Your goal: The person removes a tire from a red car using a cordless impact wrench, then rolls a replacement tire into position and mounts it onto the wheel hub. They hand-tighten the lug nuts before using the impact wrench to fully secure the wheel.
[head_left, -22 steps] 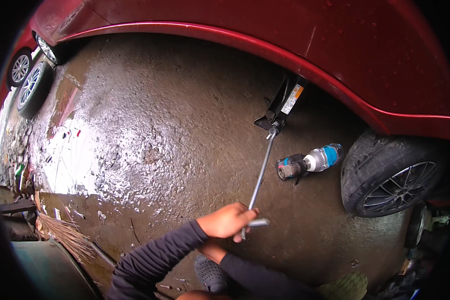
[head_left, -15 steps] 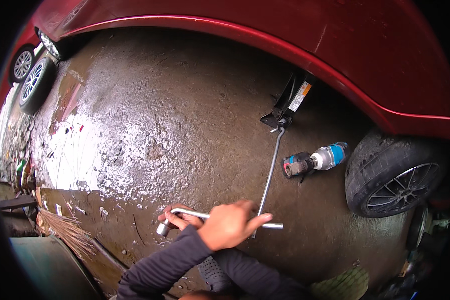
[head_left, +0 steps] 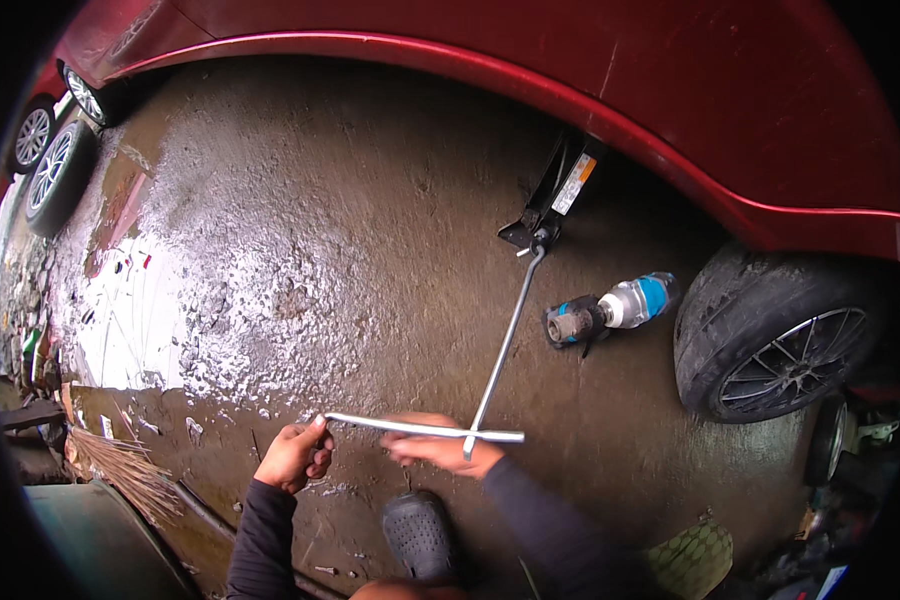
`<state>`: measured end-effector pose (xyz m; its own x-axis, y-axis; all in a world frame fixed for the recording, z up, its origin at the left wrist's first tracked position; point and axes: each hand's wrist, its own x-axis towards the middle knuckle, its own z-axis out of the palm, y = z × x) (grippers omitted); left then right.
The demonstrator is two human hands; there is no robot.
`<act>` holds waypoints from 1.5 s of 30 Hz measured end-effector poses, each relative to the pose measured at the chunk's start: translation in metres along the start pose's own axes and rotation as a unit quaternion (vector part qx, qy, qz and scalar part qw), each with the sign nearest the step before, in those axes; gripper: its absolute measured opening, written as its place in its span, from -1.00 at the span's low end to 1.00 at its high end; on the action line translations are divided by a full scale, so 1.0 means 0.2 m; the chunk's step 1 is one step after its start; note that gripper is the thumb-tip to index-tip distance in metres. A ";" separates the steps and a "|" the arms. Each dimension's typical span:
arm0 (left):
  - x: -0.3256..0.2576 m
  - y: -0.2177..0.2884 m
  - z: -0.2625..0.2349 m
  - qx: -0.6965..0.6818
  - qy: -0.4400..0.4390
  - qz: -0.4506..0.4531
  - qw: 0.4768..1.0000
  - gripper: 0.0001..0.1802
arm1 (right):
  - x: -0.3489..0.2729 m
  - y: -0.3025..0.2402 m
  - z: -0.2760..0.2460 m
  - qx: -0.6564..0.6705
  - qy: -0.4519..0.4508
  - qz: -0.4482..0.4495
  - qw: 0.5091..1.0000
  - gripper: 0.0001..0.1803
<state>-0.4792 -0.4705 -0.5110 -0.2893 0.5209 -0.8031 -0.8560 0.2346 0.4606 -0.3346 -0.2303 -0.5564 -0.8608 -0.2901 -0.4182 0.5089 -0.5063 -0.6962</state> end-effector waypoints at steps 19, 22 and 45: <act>-0.30 0.30 0.09 0.324 0.127 0.190 0.918 -0.64 | -0.07 -0.56 -0.05 0.222 0.301 0.059 0.925 -0.78; -0.52 0.40 0.33 0.342 0.091 0.193 0.915 -0.62 | 0.02 -0.48 -0.11 0.239 0.322 0.022 0.916 -0.78; 0.16 -0.23 0.05 0.325 0.210 0.228 0.893 -0.77 | -0.21 -0.47 -0.10 0.294 0.225 -0.019 0.929 -0.63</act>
<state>-0.4459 -0.4563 -0.5541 -0.7962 0.3627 -0.4843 -0.2177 0.5751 0.7886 -0.3457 -0.1539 -0.4839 -0.7198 0.0382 -0.6932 0.2717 -0.9034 -0.3319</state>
